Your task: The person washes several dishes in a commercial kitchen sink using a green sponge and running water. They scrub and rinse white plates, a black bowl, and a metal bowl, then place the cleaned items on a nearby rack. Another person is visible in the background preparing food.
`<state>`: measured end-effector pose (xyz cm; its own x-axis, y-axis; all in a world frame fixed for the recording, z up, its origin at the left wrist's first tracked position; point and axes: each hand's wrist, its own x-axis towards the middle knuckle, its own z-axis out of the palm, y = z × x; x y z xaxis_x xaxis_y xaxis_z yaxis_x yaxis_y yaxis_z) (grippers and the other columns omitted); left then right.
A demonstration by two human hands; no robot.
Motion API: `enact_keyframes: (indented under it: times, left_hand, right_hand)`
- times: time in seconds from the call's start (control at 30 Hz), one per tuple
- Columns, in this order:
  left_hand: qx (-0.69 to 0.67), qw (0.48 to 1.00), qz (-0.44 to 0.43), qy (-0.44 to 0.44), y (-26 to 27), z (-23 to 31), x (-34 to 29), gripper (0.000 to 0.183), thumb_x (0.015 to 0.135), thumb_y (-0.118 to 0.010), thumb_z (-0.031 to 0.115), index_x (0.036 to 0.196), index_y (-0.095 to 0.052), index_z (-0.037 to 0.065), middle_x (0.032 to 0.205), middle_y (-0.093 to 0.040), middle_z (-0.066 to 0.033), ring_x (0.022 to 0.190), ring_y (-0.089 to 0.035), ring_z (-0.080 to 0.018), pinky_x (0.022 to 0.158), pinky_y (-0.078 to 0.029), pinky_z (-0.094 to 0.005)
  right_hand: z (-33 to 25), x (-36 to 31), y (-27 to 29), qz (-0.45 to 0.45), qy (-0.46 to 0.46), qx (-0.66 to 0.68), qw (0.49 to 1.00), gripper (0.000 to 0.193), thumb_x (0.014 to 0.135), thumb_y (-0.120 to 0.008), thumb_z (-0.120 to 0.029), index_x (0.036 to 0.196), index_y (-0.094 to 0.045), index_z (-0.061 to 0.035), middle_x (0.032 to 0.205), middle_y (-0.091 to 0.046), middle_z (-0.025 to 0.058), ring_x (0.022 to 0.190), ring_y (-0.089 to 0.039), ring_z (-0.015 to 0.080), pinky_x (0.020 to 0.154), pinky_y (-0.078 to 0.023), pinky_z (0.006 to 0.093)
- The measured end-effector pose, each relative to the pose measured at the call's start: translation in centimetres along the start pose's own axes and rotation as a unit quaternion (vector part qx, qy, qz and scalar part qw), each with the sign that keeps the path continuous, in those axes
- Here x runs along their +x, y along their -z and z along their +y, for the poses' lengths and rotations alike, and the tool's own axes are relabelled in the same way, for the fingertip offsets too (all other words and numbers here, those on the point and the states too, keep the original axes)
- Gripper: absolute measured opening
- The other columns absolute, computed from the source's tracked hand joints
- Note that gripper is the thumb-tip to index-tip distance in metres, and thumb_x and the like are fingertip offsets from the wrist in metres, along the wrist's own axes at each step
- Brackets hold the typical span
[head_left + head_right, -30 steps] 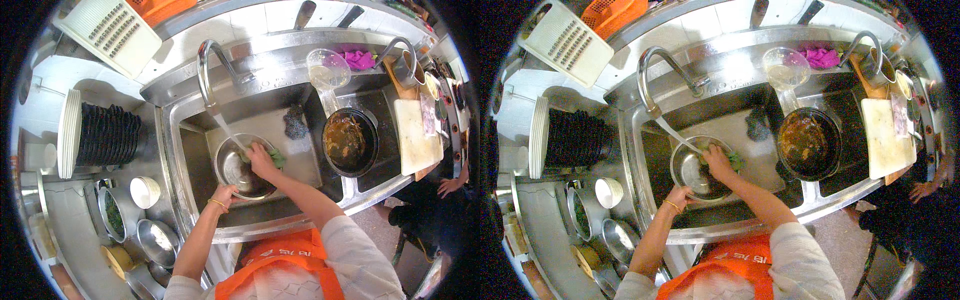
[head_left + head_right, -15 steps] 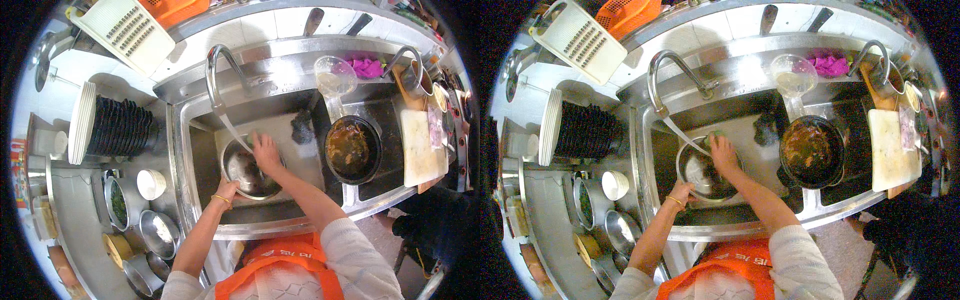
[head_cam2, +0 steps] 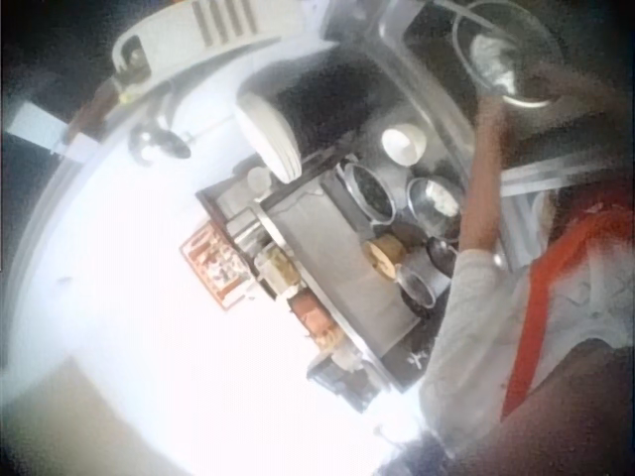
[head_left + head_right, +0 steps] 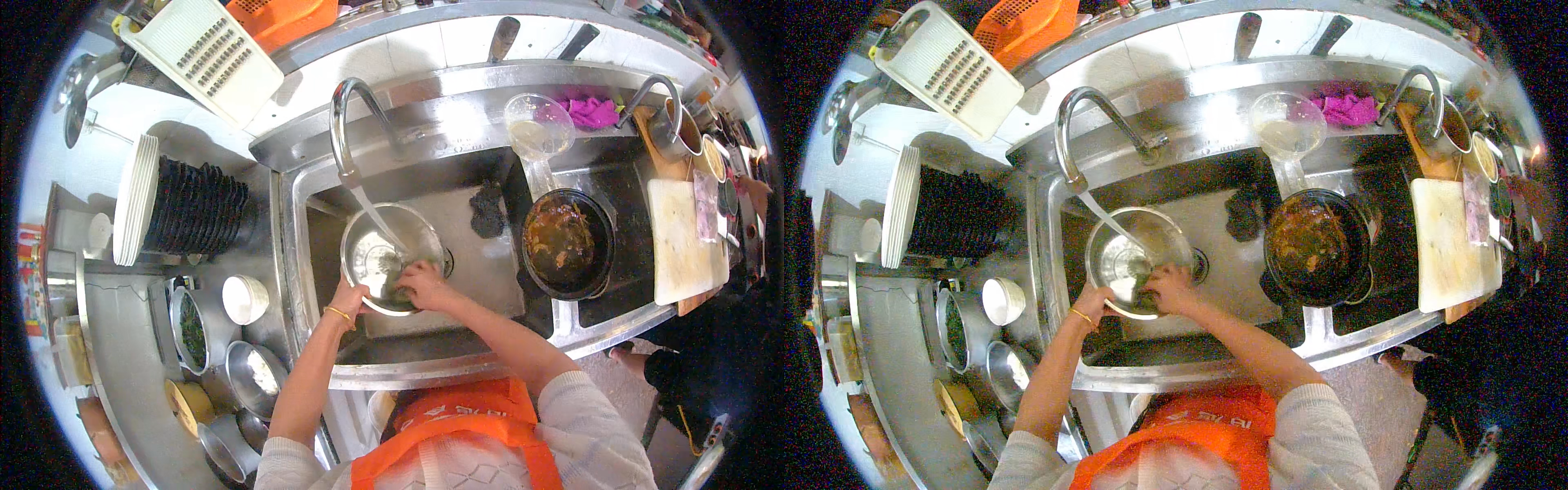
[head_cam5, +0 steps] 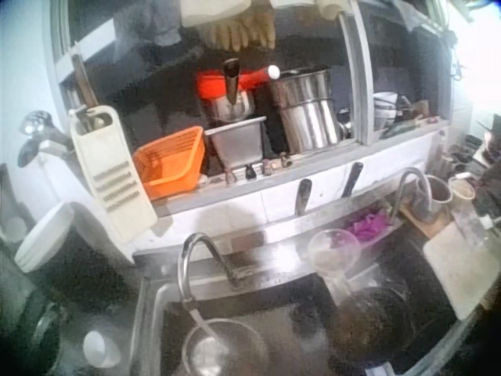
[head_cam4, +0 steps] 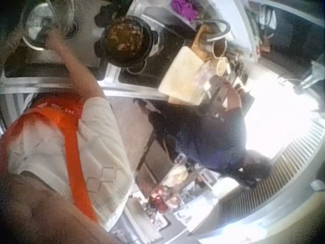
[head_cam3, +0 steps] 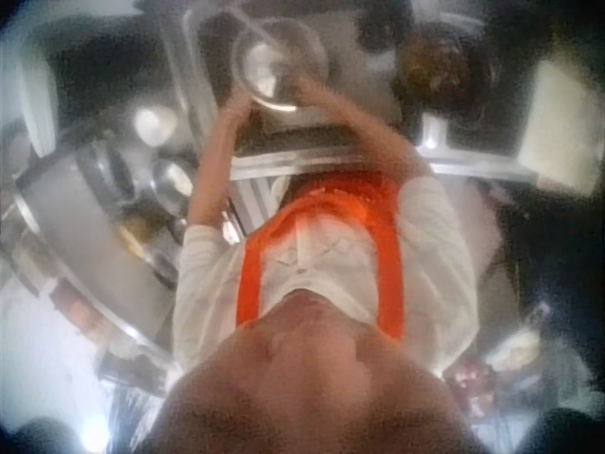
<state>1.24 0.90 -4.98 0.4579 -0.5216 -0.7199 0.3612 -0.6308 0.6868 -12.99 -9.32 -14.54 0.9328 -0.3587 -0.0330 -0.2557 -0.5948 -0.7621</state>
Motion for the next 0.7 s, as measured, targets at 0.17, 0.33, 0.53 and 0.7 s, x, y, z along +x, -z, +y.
enact_keyframes:
  times: [0.17, 0.33, 0.53, 0.7]
  left_hand:
    - [-0.016, 0.997, -0.069, 0.030, -2.0, -1.6, -0.7, 0.051, 0.069, -0.052, 0.002, 0.119, -0.038, 0.007, 0.100, -0.053, -0.0108, 0.084, -0.057, -0.0266, 0.059, -0.056, -0.0441]
    - [0.042, 0.990, -0.115, 0.076, -2.4, 0.4, 1.0, 0.049, 0.070, -0.050, 0.001, 0.116, -0.037, 0.007, 0.093, -0.052, -0.0095, 0.074, -0.056, -0.0235, 0.054, -0.055, -0.0415]
    - [0.209, 0.976, 0.008, -0.058, -4.0, 0.9, -0.9, 0.076, 0.069, -0.046, -0.001, 0.137, -0.014, 0.008, 0.116, -0.047, -0.0169, 0.096, -0.054, -0.0282, 0.072, -0.050, -0.0398]
    - [0.242, 0.957, 0.025, -0.156, -3.7, -0.8, -0.8, 0.086, 0.066, -0.047, 0.000, 0.140, -0.007, 0.015, 0.118, -0.048, -0.0231, 0.101, -0.054, -0.0332, 0.087, -0.042, -0.0356]
  right_hand:
    - [1.6, 2.7, 0.6, 0.229, -0.119, 0.013, 0.966, 0.037, 0.067, -0.058, -0.001, 0.104, -0.055, -0.0054, 0.106, -0.050, 0.0161, 0.100, -0.047, 0.0323, 0.086, -0.040, 0.0428]
    - [-3.1, 4.7, 0.8, 0.297, 0.014, 0.257, 0.920, 0.040, 0.071, -0.056, -0.001, 0.110, -0.055, -0.0103, 0.103, -0.049, 0.0152, 0.099, -0.047, 0.0312, 0.087, -0.039, 0.0407]
    - [-1.9, 6.9, 3.9, 0.400, 0.012, 0.132, 0.907, 0.019, 0.073, -0.050, 0.001, 0.091, -0.057, 0.0022, 0.098, -0.049, 0.0228, 0.088, -0.049, 0.0398, 0.077, -0.041, 0.0441]
    - [2.9, 6.9, 2.9, 0.440, -0.209, 0.014, 0.873, 0.023, 0.076, -0.052, 0.000, 0.098, -0.051, 0.0017, 0.094, -0.045, 0.0214, 0.088, -0.046, 0.0393, 0.075, -0.040, 0.0438]
